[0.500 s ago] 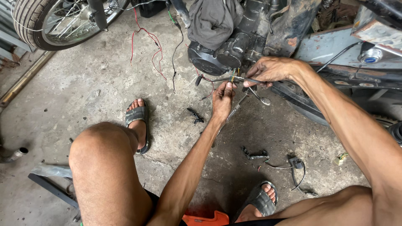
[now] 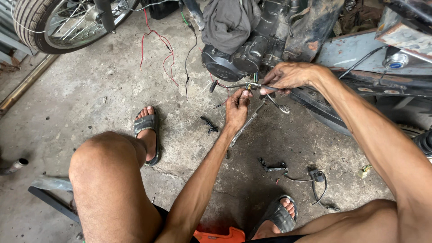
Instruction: The person sits on the floor and works on the motorcycle's wiring near the engine. They use pliers to strip and twist wires together, then wrap the connections with electrical tape.
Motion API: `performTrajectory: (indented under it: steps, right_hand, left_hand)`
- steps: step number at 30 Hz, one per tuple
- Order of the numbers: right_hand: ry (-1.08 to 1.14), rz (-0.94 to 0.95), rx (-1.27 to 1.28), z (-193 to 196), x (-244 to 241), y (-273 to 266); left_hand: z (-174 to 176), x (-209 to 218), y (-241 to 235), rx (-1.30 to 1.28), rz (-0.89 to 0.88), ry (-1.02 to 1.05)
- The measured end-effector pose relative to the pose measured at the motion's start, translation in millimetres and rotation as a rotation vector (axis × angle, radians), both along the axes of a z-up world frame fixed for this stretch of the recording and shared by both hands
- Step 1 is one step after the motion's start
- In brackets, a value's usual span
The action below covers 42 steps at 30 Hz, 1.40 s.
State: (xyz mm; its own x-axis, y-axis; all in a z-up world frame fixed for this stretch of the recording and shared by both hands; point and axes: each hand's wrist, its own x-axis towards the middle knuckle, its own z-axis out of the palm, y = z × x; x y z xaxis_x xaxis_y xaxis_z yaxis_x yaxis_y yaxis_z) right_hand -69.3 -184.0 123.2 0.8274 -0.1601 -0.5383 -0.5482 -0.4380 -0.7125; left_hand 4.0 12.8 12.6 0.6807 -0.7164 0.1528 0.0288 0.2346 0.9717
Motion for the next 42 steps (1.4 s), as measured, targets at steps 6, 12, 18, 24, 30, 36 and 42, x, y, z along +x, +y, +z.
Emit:
performTrajectory:
  steps: [6,12,18,24,30,36,42]
  right_hand:
    - [0.006,-0.084,0.052,-7,-2,7]
    - [0.026,0.026,-0.092,-23,1,-21]
    - [0.039,-0.028,-0.038,5,-4,13]
    - [0.128,-0.043,-0.149,6,0,11]
    - [0.233,-0.005,-0.186,33,-6,42]
    - [0.185,-0.012,-0.290,35,-19,74]
    - [0.206,-0.016,-0.305,-10,-64,74]
  left_hand:
    - [-10,-4,-8,0.049,0.027,-0.158]
    - [-6,5,-4,0.065,0.046,-0.128]
    - [-10,0,-5,0.116,0.081,-0.347]
    - [4,-14,14,0.140,0.018,-0.333]
    - [-10,-6,18,0.064,-0.076,0.410]
    - [-9,25,37,0.105,-0.219,0.673]
    - [-56,19,41,0.460,-0.302,0.344]
